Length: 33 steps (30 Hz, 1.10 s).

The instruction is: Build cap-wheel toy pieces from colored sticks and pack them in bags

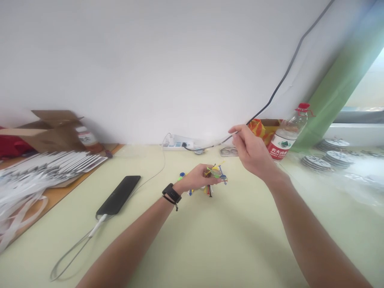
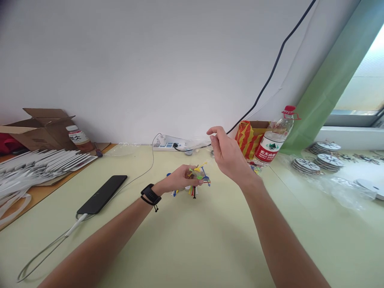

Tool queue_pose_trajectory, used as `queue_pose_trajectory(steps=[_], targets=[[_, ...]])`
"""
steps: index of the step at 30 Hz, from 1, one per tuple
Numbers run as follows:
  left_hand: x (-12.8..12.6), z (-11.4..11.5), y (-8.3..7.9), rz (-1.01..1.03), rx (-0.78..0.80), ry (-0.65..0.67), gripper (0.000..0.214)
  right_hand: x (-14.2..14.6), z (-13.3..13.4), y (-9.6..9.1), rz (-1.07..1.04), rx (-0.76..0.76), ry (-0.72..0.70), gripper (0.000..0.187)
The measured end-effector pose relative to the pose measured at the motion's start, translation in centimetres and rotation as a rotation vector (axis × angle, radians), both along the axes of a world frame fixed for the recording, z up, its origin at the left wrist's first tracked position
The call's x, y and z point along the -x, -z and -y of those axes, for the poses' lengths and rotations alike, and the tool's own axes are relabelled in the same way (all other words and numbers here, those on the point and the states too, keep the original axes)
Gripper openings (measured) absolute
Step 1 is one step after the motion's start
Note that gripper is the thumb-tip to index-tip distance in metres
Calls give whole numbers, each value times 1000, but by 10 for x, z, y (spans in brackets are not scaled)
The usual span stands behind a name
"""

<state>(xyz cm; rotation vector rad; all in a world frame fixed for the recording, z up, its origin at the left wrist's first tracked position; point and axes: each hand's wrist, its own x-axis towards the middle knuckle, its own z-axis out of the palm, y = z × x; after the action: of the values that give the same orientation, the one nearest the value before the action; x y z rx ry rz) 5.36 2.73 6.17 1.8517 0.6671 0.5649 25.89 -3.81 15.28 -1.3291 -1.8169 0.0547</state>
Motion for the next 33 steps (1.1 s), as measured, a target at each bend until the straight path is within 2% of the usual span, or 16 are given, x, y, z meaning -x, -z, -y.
queue_pose_trajectory(steps=[8,15,21,27,33], targets=[[1,1,-2,-59,-85,36,42,0,2,-2,-75,27,-28,31],[0,2,-3,-48,-65,44,42,0,7,-5,7,36,-31,28],[1,3,-5,13,-11,46,41,-9,7,-4,256,214,-176,25],[1,8,-13,49,70,102,46,-10,2,-1,140,382,-287,17],[-3,14,-19,108,138,62,58,-9,0,0,147,356,-257,17]])
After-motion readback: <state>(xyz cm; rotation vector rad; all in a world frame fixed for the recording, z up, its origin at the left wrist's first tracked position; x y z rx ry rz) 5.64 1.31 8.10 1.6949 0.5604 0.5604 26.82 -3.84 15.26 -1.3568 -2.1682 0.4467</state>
